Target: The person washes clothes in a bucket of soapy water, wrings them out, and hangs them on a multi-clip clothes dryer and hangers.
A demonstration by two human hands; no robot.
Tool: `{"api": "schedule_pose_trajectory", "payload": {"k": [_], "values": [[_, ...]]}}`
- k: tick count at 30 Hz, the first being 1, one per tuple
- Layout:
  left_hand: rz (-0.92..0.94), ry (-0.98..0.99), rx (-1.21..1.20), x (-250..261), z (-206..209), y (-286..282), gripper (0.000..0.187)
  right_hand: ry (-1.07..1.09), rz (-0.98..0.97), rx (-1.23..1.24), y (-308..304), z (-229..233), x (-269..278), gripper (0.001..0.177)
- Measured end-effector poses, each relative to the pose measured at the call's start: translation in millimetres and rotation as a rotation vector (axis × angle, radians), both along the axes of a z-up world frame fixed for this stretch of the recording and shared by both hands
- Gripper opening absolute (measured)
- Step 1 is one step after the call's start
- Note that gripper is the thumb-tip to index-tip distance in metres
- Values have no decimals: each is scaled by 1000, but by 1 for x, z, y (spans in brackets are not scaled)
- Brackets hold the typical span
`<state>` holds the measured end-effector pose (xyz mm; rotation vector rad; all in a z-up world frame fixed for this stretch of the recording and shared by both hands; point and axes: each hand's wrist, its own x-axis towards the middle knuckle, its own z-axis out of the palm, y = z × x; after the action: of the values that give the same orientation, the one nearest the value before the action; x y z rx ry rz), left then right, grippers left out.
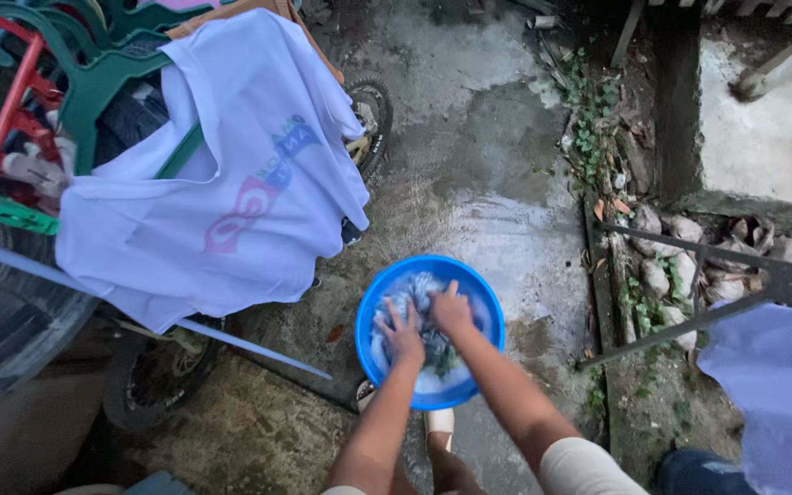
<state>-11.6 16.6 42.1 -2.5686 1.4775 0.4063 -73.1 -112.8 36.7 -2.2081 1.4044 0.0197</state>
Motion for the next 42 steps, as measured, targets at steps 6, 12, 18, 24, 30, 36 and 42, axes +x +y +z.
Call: {"api": "schedule_pose_trajectory", "payload": {"k": [6,12,18,24,30,36,42], "values": [[218,341,259,-20,-35,-17,75,311,242,76,32,-33,7,38],[642,1010,237,10,-48,-4,62,348,212,195,36,-46,-11,35],[1191,1732,-265,50,-32,-13,56,265,277,205,8,-26,-2,34],[1233,2049,-464,57,-5,-18,59,-518,520,153,9,140,13,25],[1168,2318,-893,74,37,-19,52,-929,500,192,32,289,-16,30],[1163,2597,-850,67,72,-31,55,-1003,354,-399,79,257,-9,33],[1207,2800,-666,38,55,-37,60,-862,162,-469,83,171,6,38]]}}
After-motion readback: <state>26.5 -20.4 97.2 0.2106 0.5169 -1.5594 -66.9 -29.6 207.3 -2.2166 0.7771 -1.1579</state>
